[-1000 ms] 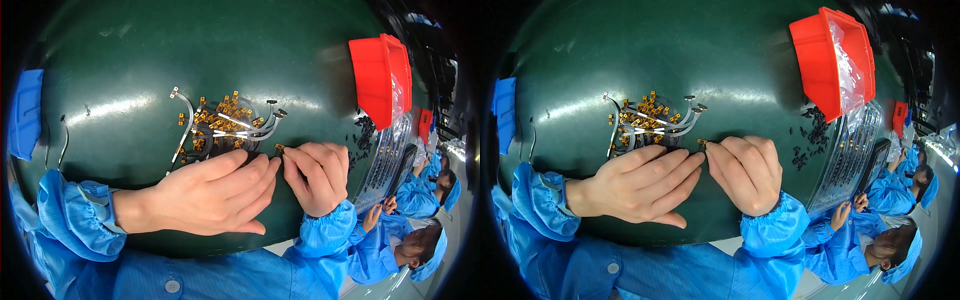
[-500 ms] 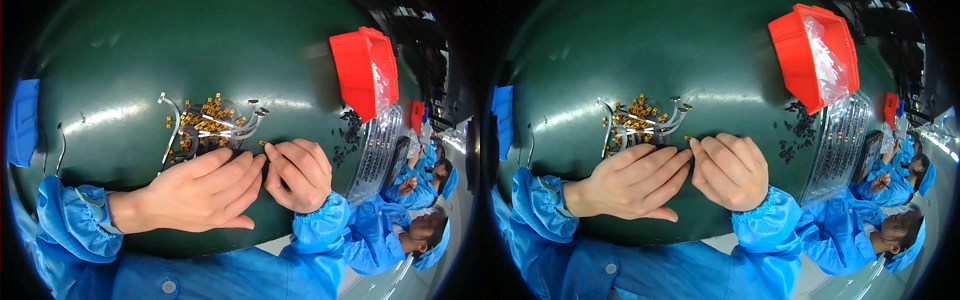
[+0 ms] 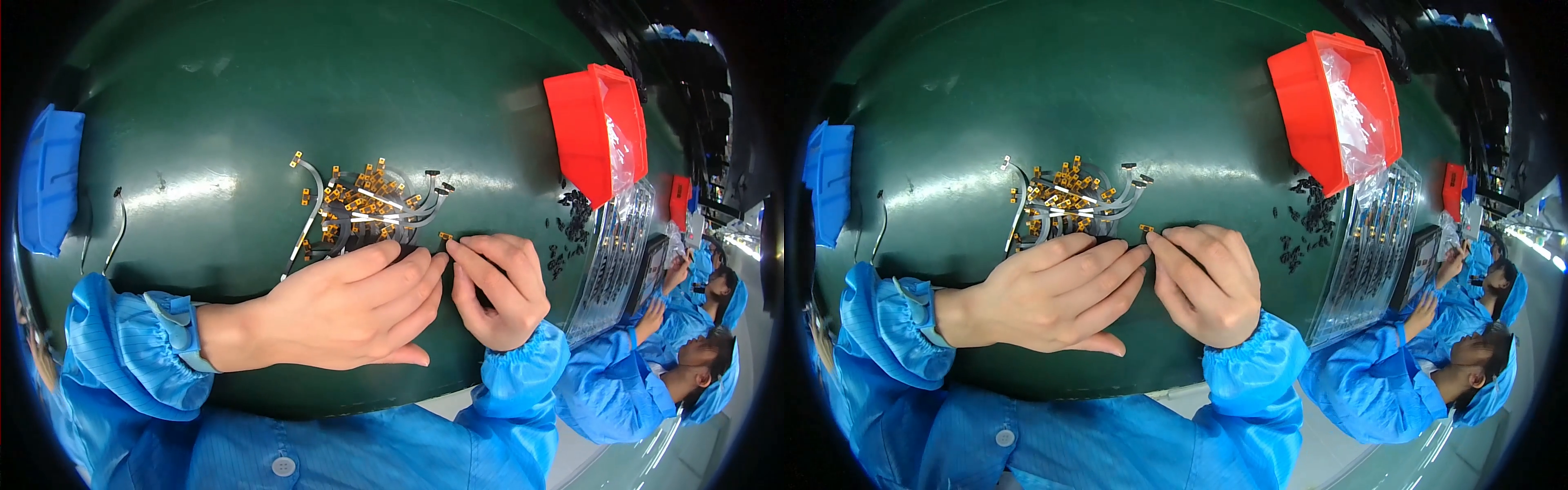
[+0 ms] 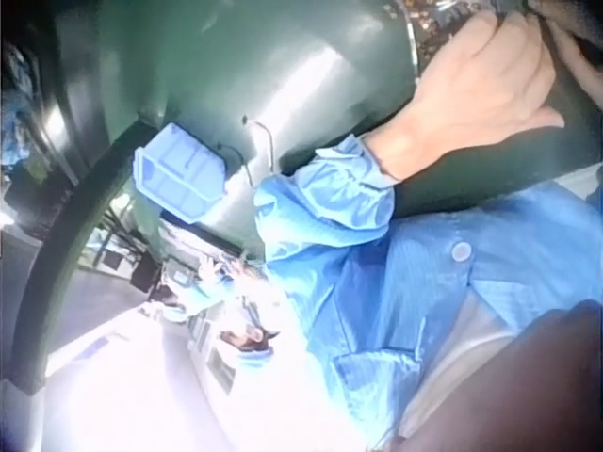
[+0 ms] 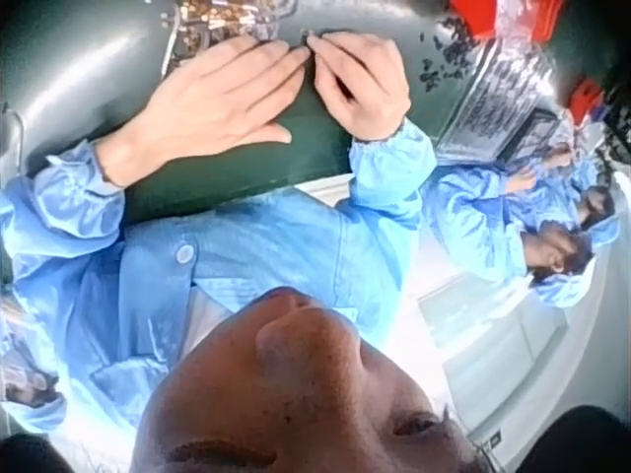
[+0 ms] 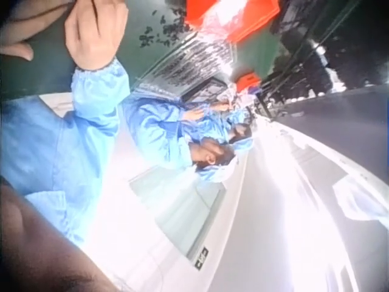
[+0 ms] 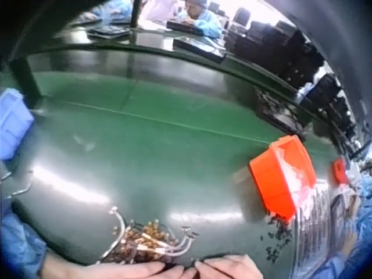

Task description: The person assembles internal electronic components into a tablet housing and connects ribbon cables by hand, using tweezers to manipulate the small parts.

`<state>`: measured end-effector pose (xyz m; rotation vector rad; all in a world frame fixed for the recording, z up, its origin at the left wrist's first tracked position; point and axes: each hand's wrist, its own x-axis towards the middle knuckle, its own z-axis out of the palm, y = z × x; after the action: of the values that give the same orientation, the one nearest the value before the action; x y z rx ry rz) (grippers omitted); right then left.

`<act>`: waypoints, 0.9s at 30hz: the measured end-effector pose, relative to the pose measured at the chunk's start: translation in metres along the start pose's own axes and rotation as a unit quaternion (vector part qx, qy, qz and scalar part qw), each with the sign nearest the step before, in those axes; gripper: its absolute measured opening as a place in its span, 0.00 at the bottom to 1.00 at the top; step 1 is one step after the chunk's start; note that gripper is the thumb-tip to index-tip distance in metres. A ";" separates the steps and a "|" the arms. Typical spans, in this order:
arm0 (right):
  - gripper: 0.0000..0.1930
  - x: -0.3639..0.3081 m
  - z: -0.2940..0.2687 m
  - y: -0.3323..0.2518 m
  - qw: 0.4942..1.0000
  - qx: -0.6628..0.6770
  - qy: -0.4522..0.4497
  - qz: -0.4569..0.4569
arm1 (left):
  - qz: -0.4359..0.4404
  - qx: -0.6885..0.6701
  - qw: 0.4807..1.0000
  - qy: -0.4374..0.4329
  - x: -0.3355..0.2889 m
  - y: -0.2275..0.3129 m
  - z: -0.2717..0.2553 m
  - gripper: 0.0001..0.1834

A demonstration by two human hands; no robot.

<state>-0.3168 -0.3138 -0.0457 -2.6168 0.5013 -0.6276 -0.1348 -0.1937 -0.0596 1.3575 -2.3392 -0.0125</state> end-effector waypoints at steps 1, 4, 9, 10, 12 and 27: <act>0.13 0.000 0.002 -0.004 1.000 -0.001 0.001 0.000 | 0.004 0.002 1.000 -0.002 0.000 0.000 0.000 0.33; 0.13 0.003 -0.002 -0.015 0.998 0.039 0.002 0.050 | -0.010 -0.001 1.000 0.005 0.001 0.006 -0.003 0.33; 0.10 -0.012 -0.035 0.000 0.937 -0.141 0.155 0.280 | 0.010 -0.002 1.000 -0.008 0.001 0.001 -0.002 0.33; 0.11 -0.012 -0.039 0.011 0.929 -0.200 0.147 0.275 | 0.009 0.005 1.000 -0.001 0.001 0.001 -0.002 0.33; 0.10 -0.014 -0.039 0.022 0.939 -0.221 0.128 0.231 | 0.009 0.014 1.000 -0.001 0.000 0.002 -0.003 0.32; 0.13 0.021 -0.005 0.002 0.999 -0.023 0.026 -0.026 | 0.005 0.011 1.000 0.024 -0.004 0.001 0.001 0.32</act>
<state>-0.3021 -0.3262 -0.0355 -2.6697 0.4690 -0.7107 -0.1345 -0.1900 -0.0613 1.3428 -2.3126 0.0481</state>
